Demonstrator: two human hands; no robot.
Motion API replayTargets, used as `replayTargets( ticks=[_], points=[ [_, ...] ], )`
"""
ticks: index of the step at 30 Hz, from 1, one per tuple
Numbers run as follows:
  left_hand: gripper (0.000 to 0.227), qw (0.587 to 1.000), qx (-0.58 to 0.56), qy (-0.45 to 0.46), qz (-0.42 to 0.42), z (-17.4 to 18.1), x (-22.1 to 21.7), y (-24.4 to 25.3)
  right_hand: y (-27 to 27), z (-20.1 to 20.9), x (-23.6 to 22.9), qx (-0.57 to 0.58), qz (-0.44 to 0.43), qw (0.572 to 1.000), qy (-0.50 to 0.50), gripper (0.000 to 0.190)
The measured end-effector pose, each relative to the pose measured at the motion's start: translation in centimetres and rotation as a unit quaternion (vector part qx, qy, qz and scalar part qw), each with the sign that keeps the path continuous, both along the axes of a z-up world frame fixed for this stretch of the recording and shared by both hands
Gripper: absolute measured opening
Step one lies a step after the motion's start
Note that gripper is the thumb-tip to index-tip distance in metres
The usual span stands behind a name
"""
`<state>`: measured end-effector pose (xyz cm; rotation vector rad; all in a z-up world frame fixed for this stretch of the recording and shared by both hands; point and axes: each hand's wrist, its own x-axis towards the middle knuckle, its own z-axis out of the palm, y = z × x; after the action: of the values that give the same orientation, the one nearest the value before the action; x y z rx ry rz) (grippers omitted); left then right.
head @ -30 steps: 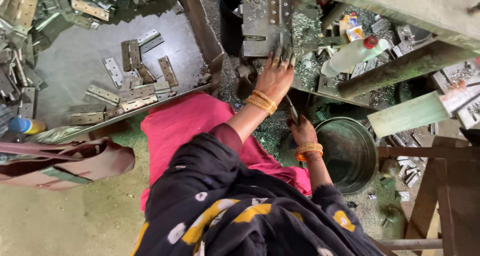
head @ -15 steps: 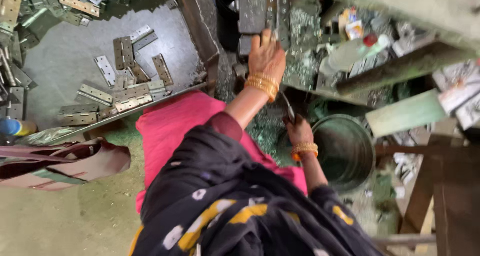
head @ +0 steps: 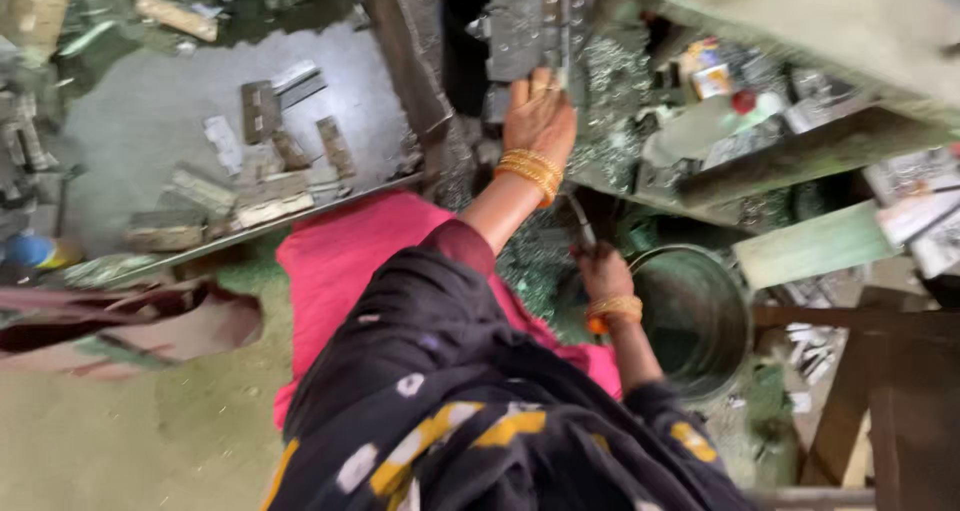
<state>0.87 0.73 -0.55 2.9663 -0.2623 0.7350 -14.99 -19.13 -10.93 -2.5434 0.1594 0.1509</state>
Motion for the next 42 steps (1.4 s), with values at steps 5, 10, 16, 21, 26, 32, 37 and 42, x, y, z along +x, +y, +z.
replayTargets(
  ticks=[5, 10, 16, 21, 26, 32, 37, 42],
  points=[
    [0.024, 0.988, 0.045, 0.145, 0.002, 0.8, 1.2, 1.0, -1.6, 1.0, 1.8, 0.03, 0.063, 0.998, 0.006, 0.037],
    [0.022, 0.994, -0.007, 0.106, 0.014, 1.4, 2.3, 0.1, -0.3, 0.5, 1.0, 0.025, -0.032, 0.999, 0.0, 0.041],
    [0.022, 0.976, -0.005, 0.219, 0.013, 1.0, 3.7, 0.9, -2.1, 0.2, 1.2, 0.057, 0.105, 0.993, -0.02, 0.037],
    [0.026, 0.989, -0.113, 0.075, 0.066, 1.0, 5.4, -0.3, -0.3, -0.3, 0.7, 0.0, -0.027, 0.999, 0.035, 0.047],
    [0.029, 0.985, -0.04, 0.167, 0.002, 0.7, 3.5, -0.1, 1.0, 1.3, -0.2, 0.008, 0.025, 1.0, 0.009, 0.048],
    [0.045, 0.996, -0.002, 0.025, -0.087, 0.2, -3.6, 3.0, 0.0, 7.2, 2.4, 0.005, 0.009, 0.996, 0.085, 0.052],
    [0.038, 0.97, -0.081, -0.042, -0.226, 2.1, -4.2, 2.6, 1.0, 7.5, 2.4, -0.008, 0.02, 0.997, 0.071, 0.054],
    [0.026, 0.995, -0.003, 0.035, -0.096, 5.3, -2.0, -0.7, 0.6, 7.2, 2.3, -0.011, 0.029, 0.999, 0.023, 0.052]
  ],
)
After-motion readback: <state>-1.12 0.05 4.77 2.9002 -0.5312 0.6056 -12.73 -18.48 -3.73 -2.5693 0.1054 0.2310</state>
